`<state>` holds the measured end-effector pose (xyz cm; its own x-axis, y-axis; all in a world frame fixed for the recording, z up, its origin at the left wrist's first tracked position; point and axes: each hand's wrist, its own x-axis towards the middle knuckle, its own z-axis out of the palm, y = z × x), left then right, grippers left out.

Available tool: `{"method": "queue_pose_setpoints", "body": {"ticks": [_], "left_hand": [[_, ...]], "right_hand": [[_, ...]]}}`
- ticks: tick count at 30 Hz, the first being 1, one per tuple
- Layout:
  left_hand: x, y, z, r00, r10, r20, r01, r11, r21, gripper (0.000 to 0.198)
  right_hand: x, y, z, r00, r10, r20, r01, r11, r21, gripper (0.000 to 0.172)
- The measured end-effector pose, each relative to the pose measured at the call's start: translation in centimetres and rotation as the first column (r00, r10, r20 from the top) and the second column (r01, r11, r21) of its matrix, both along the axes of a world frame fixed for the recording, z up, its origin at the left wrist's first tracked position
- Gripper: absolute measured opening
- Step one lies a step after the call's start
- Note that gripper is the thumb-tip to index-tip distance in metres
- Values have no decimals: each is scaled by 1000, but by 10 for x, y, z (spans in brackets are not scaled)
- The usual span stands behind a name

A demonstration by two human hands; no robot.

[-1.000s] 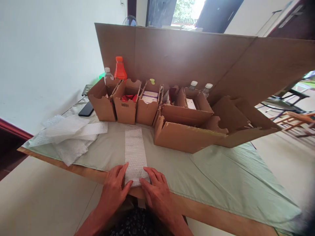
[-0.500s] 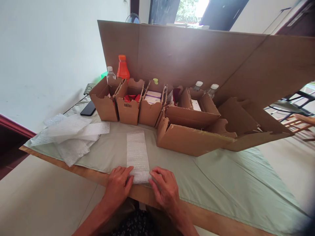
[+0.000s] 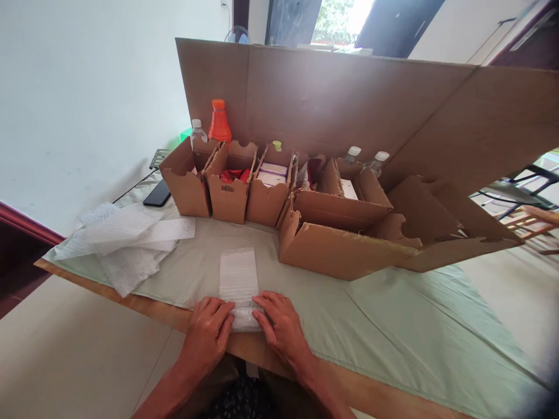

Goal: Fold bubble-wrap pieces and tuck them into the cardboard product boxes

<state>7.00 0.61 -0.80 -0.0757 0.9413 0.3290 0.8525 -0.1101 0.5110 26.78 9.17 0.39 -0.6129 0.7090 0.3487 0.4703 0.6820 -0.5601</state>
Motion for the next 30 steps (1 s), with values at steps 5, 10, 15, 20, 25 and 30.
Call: {"method": "queue_pose_setpoints", "body": {"ticks": [5, 10, 15, 20, 25, 30], "left_hand": [[-3, 13, -4, 994, 106, -30, -105, 994, 22, 26], [-7, 0, -1, 999, -44, 21, 42, 993, 109, 29], [-7, 11, 3, 994, -72, 85, 70, 997, 28, 24], [-12, 38, -3, 984, 90, 151, -92, 996, 9, 26], [-9, 7, -5, 828, 240, 507, -231, 969, -83, 40], [21, -8, 15, -33, 289, 957, 97, 954, -284, 58]], "right_hand": [[-1, -5, -5, 993, 79, 86, -90, 988, 125, 33], [-5, 2, 0, 988, 121, 94, -117, 992, -47, 25], [1, 1, 0, 999, 29, 45, -25, 996, -82, 24], [-6, 1, -4, 994, 23, 110, -39, 988, 146, 28], [-17, 14, 0, 995, -12, 96, 22, 995, -100, 27], [-17, -11, 23, 998, -6, -66, -32, 826, -563, 27]]}}
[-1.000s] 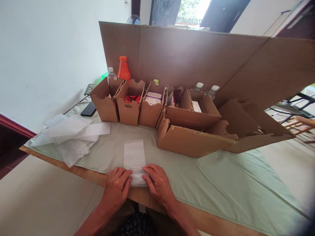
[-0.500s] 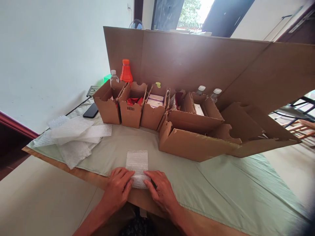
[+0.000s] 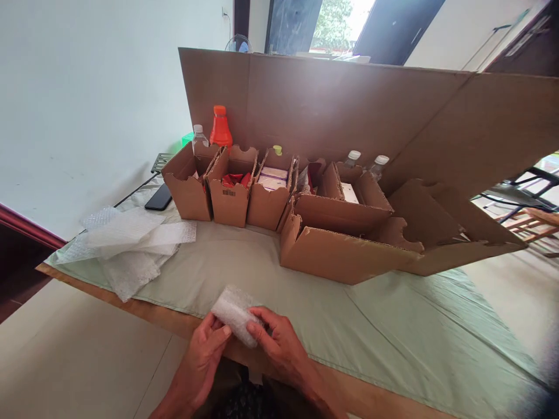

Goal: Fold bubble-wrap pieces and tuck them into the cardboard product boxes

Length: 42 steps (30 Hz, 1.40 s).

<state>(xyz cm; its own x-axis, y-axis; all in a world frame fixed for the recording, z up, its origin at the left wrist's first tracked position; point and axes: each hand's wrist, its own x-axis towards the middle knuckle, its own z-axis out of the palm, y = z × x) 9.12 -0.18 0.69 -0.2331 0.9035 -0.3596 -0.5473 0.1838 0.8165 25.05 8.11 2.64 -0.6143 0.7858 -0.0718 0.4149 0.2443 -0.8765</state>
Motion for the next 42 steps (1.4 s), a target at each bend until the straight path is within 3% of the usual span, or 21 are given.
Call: {"method": "queue_pose_setpoints", "body": {"ticks": [2, 5, 7, 10, 13, 16, 20, 22, 25, 29, 30, 32, 33, 35, 38, 42], "left_hand": [[10, 7, 9, 971, -8, 240, 20, 999, -48, 58], [18, 13, 16, 922, 80, 379, -24, 988, -151, 57], [21, 13, 18, 903, 90, 420, -12, 982, -187, 52], [24, 12, 19, 883, 107, 458, -25, 983, -182, 47], [30, 14, 21, 864, 201, 462, -99, 966, -237, 41], [40, 18, 19, 845, 225, 485, -92, 955, -282, 36], [60, 25, 8, 851, 133, 508, -36, 980, -196, 38], [67, 30, 1, 865, 29, 501, 7, 997, -70, 38], [66, 40, -7, 909, -95, 407, 51, 992, 117, 49], [54, 54, -10, 993, -116, 25, 108, 973, 202, 55], [52, 59, -8, 988, -94, -120, 118, 970, 211, 51], [50, 72, 1, 905, -2, -426, 130, 954, 270, 44], [51, 81, 8, 824, 70, -563, 139, 937, 320, 41], [52, 103, 27, 627, 229, -745, 197, 878, 436, 41], [52, 143, 57, 412, 397, -820, 352, 761, 545, 59], [52, 181, 75, 297, 485, -822, 503, 653, 567, 61]], "right_hand": [[7, -12, 8, 1000, -17, 7, 18, 999, -32, 29], [27, -15, 14, 980, -199, 13, 198, 979, 48, 36], [39, -13, 14, 960, -279, -26, 279, 960, 16, 43], [42, -20, 6, 977, -195, -87, 197, 980, 6, 48], [27, -43, -11, 989, -56, -137, 91, 960, 265, 60], [14, -60, -32, 976, -99, -192, 179, 871, 458, 66], [27, -55, -38, 927, -227, -299, 340, 847, 410, 47], [47, -44, -21, 896, -324, -304, 417, 849, 324, 43], [91, -17, 31, 839, -466, -281, 534, 807, 254, 45], [151, 33, 128, 811, -555, -184, 562, 652, 508, 58], [161, 47, 149, 788, -590, -173, 561, 574, 597, 59], [171, 74, 183, 785, -611, -105, 471, 477, 742, 51], [172, 87, 195, 799, -599, -59, 406, 463, 788, 44], [168, 112, 209, 856, -514, 59, 247, 506, 827, 30], [153, 148, 214, 925, -310, 220, -7, 566, 825, 25], [132, 187, 207, 917, -88, 389, -287, 532, 797, 28]]}}
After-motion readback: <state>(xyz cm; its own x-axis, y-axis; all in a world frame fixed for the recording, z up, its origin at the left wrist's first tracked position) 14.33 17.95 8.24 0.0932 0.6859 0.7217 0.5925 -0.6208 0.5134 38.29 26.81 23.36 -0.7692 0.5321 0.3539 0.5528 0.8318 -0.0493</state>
